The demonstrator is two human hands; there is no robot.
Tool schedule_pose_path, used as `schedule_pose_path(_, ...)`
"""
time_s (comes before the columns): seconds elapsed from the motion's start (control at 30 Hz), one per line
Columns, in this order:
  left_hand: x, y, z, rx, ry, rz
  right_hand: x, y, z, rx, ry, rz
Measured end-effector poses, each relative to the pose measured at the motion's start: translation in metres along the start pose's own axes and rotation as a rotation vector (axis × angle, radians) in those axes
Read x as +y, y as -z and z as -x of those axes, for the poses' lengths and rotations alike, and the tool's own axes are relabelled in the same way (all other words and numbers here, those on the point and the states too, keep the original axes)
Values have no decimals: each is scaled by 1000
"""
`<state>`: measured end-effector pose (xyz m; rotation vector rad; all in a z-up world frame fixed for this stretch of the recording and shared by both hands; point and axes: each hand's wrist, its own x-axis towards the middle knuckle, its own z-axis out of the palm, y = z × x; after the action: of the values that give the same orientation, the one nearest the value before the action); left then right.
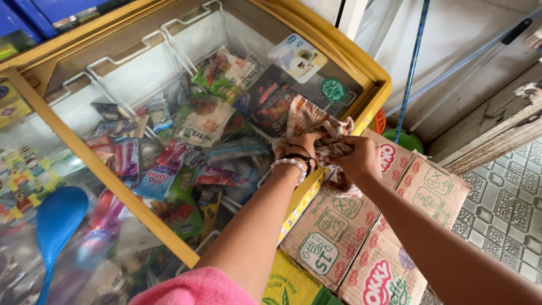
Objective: The person wipes the glass lid of a chest freezer with a cloth, then wipes the top of a plastic jar with the same cloth. The person also briefly moves a stack of packaged items and a black pouch on top of the freezer.
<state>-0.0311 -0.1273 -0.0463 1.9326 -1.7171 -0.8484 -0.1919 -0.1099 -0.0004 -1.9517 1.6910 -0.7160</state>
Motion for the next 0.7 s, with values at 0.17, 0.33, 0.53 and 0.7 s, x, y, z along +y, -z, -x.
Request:
schedule_pose_path(0.17,-6,0,3,58,-49,47,1,-2,0,-2,-7,-2)
schedule_pose_path(0.33,1,0,5,-10,47,32,0,-2,-3,-4,-55,108)
schedule_pose_path(0.53,5,0,19,44,44,3,-3,-1,1,-31,-19,200)
schedule_pose_path(0.7,-6,6,44,44,32,-9,-20,-2,21,-111,-87,210)
